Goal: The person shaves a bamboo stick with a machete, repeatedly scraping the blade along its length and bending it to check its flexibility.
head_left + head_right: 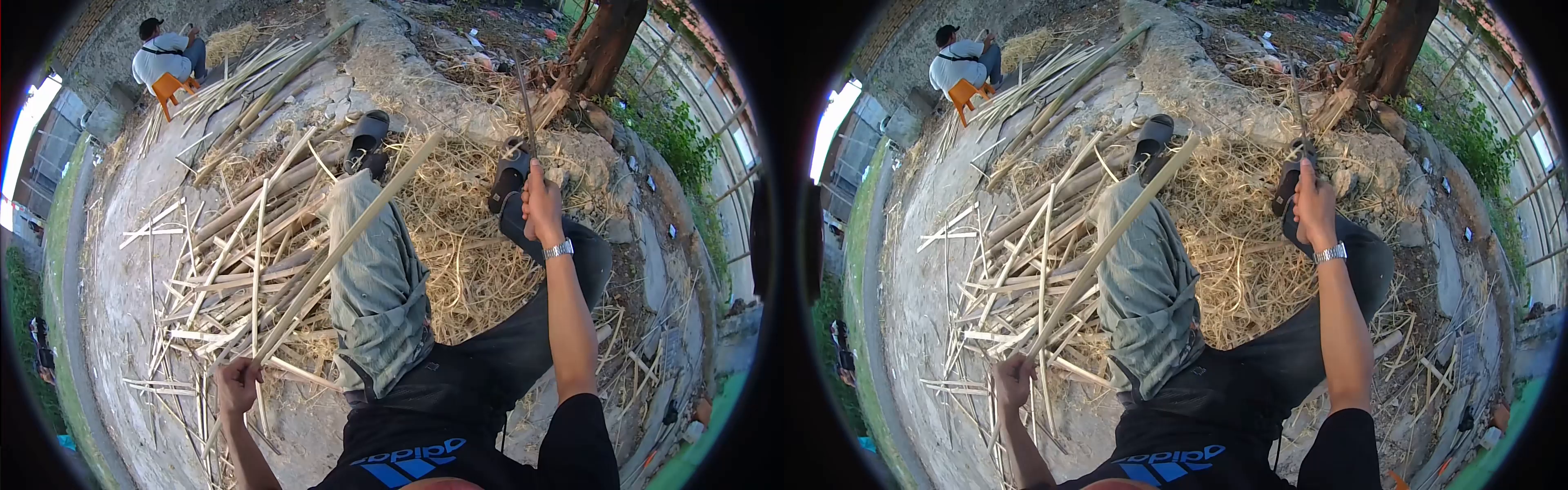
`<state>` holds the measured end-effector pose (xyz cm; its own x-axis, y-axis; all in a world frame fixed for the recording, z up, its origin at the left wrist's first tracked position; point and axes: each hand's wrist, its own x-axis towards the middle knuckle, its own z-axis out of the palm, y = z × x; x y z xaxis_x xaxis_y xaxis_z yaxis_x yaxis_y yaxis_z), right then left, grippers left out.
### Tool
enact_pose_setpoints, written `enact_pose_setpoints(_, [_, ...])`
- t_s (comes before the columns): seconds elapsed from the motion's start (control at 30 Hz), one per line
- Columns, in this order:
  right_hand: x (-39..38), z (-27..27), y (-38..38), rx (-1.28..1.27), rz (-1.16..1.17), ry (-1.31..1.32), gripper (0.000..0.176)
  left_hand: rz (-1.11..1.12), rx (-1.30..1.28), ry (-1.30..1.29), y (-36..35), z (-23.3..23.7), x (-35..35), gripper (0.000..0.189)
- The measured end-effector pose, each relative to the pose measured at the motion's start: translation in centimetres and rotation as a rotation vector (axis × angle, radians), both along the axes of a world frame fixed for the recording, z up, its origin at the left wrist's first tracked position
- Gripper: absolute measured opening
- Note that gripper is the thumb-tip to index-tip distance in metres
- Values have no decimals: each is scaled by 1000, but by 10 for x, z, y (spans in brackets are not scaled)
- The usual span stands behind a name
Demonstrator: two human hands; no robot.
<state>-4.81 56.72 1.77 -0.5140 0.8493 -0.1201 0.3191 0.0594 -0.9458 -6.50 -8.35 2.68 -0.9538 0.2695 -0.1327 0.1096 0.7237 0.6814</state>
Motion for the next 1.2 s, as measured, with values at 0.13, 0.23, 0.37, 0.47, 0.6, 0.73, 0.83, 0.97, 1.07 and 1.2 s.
enact_pose_setpoints(0.13, [12,42,-43,33,207,198,58,-84,49,86,49,13,-25,18])
enact_pose_setpoints(0.23, [5,54,-41,175,252,246,53,-128,172,116,70,5,-48,17])
enact_pose_setpoints(0.37, [-19,96,-43,174,206,473,51,-256,105,341,126,42,-83,13])
enact_pose_setpoints(0.47, [-48,119,-22,84,128,703,46,-356,129,546,181,73,-116,11])
enact_pose_setpoints(0.6, [-75,160,10,14,-13,944,37,-346,67,735,254,109,-171,19])
enact_pose_setpoints(0.73, [-83,184,41,45,-126,1125,28,-248,113,922,325,132,-214,16])
enact_pose_setpoints(0.83, [-84,172,62,94,-146,1140,27,-276,294,1036,373,141,-240,15])
enact_pose_setpoints(0.97, [-84,152,67,104,-122,1060,30,-361,347,1165,432,150,-252,9])
enact_pose_setpoints(1.07, [-89,147,61,124,-78,1009,28,-447,400,1214,460,126,-266,19])
enact_pose_setpoints(1.2, [-98,133,75,153,-51,982,24,-501,384,1207,467,93,-274,24])
